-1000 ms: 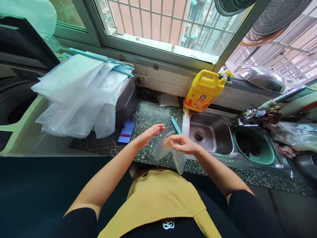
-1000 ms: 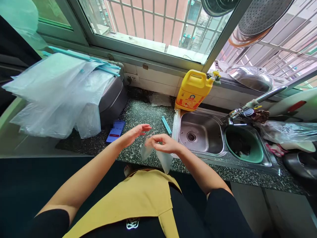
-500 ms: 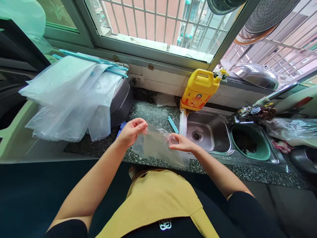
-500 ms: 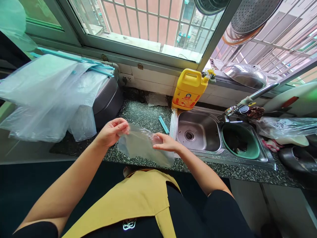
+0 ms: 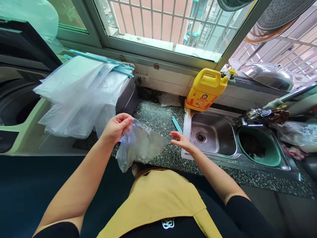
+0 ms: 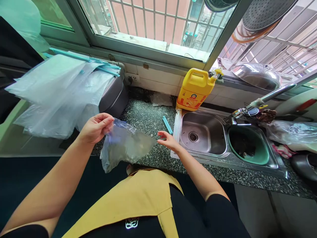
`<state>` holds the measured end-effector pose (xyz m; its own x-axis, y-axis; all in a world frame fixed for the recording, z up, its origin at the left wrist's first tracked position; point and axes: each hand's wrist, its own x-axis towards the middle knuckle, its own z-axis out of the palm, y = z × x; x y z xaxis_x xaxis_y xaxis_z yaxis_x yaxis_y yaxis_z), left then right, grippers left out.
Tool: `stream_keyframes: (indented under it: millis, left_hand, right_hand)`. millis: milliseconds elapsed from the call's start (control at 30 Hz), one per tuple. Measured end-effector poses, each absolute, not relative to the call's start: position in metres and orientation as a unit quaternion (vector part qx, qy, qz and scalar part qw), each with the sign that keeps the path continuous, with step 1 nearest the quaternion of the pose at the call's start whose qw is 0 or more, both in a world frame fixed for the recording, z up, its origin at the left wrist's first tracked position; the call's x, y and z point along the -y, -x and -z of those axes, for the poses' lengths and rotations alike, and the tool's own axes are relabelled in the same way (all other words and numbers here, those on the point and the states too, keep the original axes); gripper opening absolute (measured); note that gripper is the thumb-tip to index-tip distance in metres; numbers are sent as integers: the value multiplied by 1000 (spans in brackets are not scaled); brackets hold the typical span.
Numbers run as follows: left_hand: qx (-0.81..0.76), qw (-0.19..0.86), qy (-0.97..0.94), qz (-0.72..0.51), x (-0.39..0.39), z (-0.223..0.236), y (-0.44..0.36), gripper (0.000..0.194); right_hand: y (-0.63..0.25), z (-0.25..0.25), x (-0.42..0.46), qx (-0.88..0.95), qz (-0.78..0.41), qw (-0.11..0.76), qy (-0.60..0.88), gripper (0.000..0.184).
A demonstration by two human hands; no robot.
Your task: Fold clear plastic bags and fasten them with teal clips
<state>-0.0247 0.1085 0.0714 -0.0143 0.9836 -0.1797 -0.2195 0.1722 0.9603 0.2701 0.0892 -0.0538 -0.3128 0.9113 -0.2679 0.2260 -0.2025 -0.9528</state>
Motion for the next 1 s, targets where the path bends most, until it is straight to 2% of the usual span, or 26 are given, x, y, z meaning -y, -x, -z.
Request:
stream_keyframes:
  millis: [67,100,200,267,433,600,800,1000]
  left_hand:
    - [-490,591,-400,-501,-109,-75,26,26]
    - [-490,592,-405,-495,-110,-77,27,26]
    - [-505,577,-417,-489,-110,-81,33,28]
    - [-525,552,-421,-493,-107,-81,39,27]
    - [-582,465,-435,-506,-95,-73,47,17]
    - [-600,403,-428,-542,-98,-58,38,10]
    - [-584,432,-380,-572,-112,-41,5,10]
    - [-549,423,-379,-614,-114,-34,-26,13]
  right_hand:
    - [-248,63,-105,574,-602,268,486,61]
    - [-238,67,-113,579,-618,252,469,60]
    - [-221,76,-127,576,-655,220,437,40]
    - [-223,77,-125,569,-659,223,439,34]
    - [-248,62,-95,544,-634,297,462,38]
    - [-270,29,-74,499,-600,411,471,39]
    - [-287,-10,-61,447,-615,455,464,38]
    - [-292,-35,-54,373,-543,567,494,40]
